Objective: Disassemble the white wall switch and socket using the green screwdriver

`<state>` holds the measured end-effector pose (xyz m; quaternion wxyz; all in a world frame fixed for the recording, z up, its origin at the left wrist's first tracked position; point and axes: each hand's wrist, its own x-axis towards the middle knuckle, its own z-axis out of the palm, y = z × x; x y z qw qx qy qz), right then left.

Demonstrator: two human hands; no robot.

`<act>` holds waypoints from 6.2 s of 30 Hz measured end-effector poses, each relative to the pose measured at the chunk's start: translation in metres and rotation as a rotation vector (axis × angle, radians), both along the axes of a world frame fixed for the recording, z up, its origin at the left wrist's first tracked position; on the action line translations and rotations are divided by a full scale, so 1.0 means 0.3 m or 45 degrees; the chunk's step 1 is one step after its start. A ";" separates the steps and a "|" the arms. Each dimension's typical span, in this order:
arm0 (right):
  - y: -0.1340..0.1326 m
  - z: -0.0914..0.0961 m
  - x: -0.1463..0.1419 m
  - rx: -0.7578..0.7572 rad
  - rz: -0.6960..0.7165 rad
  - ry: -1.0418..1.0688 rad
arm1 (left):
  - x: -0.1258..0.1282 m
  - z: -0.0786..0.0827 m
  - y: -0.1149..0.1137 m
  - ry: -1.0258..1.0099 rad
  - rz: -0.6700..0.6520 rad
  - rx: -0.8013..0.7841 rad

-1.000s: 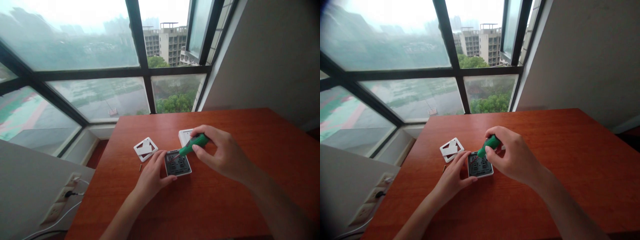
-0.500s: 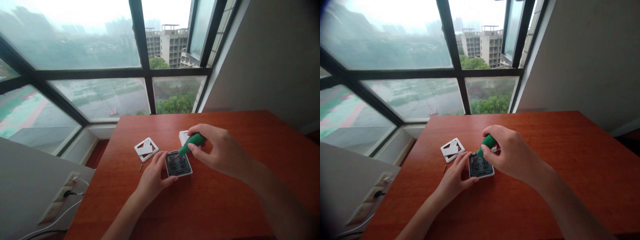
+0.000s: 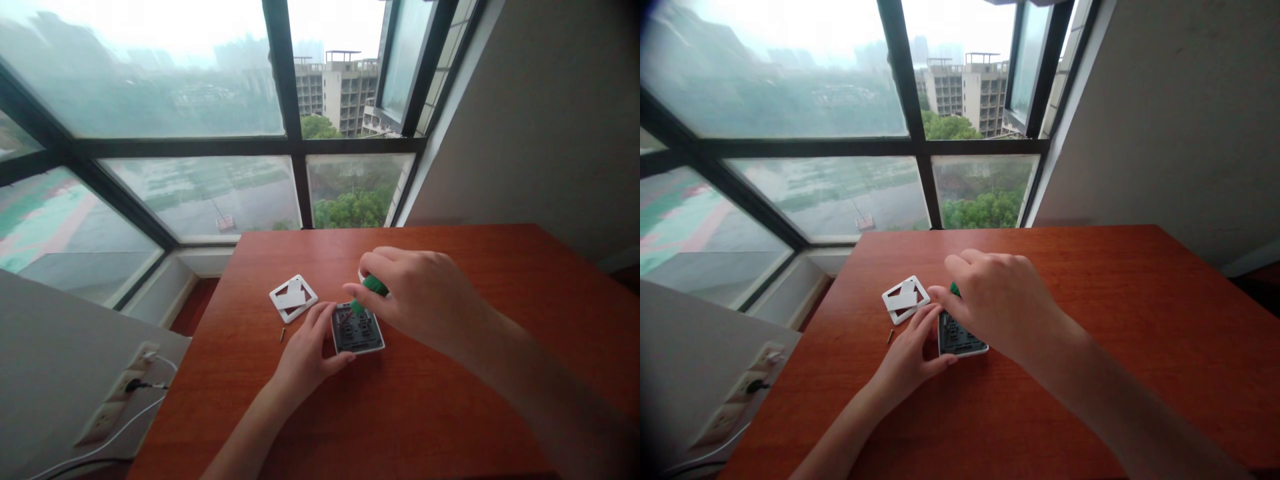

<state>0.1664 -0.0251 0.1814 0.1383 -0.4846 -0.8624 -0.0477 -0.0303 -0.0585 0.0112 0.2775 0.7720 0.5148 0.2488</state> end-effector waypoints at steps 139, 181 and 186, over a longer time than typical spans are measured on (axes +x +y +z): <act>0.055 0.082 -0.039 -0.326 0.479 0.032 | 0.010 0.040 -0.004 -0.007 0.029 0.030; 0.057 0.111 -0.062 -0.331 0.423 -0.070 | 0.009 0.032 -0.002 -0.022 0.023 0.037; 0.085 0.087 -0.065 -0.195 0.279 -0.138 | 0.012 0.036 0.002 -0.009 0.030 0.011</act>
